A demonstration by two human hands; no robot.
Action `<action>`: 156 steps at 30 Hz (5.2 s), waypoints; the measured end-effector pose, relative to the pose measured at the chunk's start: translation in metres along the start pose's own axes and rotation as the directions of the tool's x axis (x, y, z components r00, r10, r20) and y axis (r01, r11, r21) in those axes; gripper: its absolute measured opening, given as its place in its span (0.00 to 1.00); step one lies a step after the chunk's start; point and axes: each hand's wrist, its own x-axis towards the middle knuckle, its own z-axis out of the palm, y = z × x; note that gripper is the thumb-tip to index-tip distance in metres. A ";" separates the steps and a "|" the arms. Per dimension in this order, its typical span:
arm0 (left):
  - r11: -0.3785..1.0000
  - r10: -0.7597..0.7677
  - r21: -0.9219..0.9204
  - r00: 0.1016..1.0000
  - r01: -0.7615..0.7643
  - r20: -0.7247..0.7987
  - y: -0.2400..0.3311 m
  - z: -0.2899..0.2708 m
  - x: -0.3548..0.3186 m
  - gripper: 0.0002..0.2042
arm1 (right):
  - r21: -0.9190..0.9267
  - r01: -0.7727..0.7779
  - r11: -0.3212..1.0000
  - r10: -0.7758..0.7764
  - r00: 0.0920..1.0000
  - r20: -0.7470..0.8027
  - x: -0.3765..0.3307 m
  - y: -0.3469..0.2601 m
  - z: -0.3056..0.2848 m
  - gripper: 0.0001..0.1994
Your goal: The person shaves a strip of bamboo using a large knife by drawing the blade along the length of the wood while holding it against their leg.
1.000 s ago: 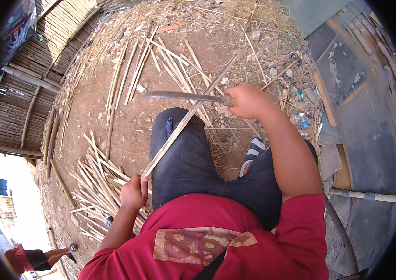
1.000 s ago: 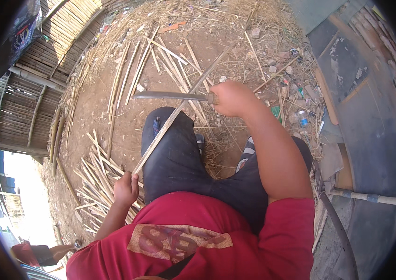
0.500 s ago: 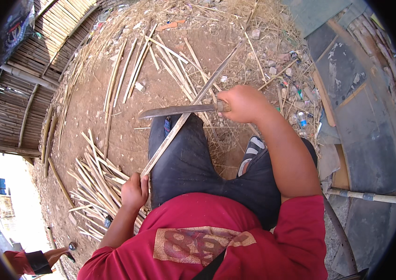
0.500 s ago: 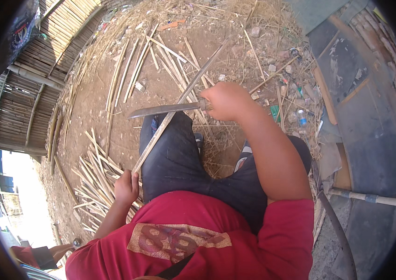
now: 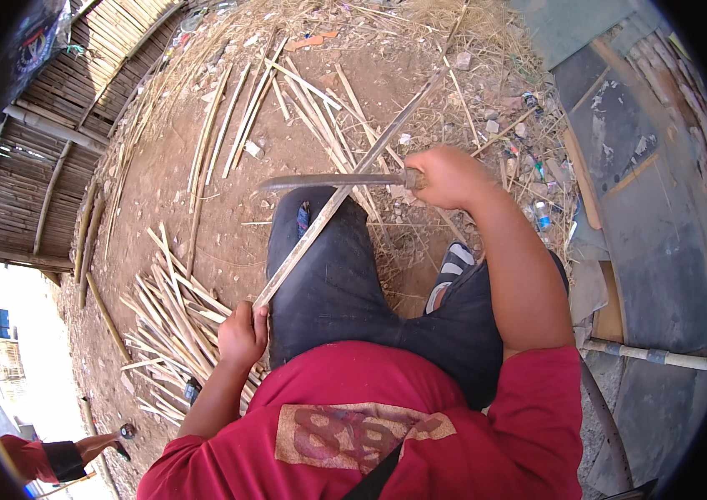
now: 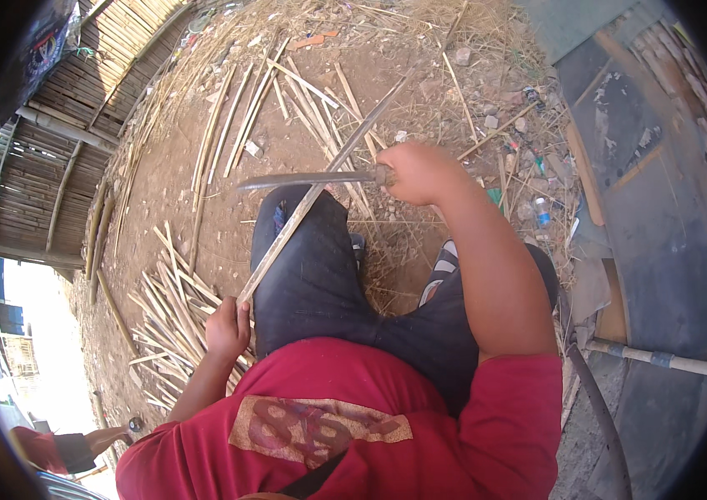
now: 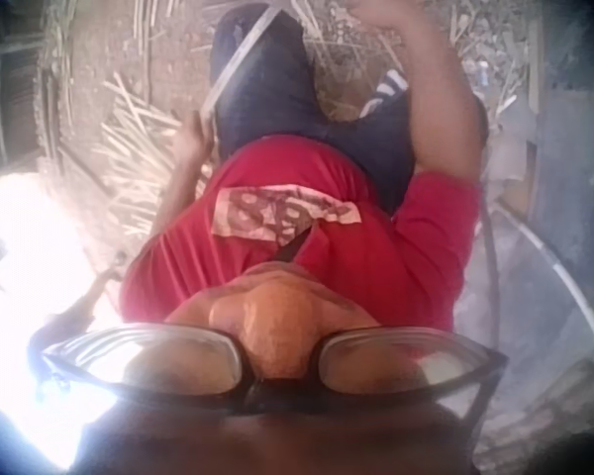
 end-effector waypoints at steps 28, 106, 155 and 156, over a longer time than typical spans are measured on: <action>0.999 0.043 0.035 0.996 -0.040 -0.080 -0.001 0.005 0.004 0.16 | -0.033 -0.030 0.999 0.029 0.999 -0.030 -0.003 0.009 -0.005 0.22; 0.999 0.033 -0.016 0.998 -0.035 -0.059 -0.010 0.006 0.005 0.16 | 0.130 -0.067 0.989 0.096 0.967 -0.235 0.010 0.046 0.016 0.15; 0.979 -0.026 -0.199 0.998 0.037 0.057 0.016 0.006 -0.003 0.18 | 0.042 -0.073 0.996 0.076 0.992 -0.099 -0.006 0.033 -0.015 0.21; 0.980 -0.026 -0.198 0.998 0.036 0.053 0.017 0.005 -0.004 0.18 | 0.009 -0.068 0.998 0.069 0.995 -0.076 -0.007 0.027 -0.014 0.21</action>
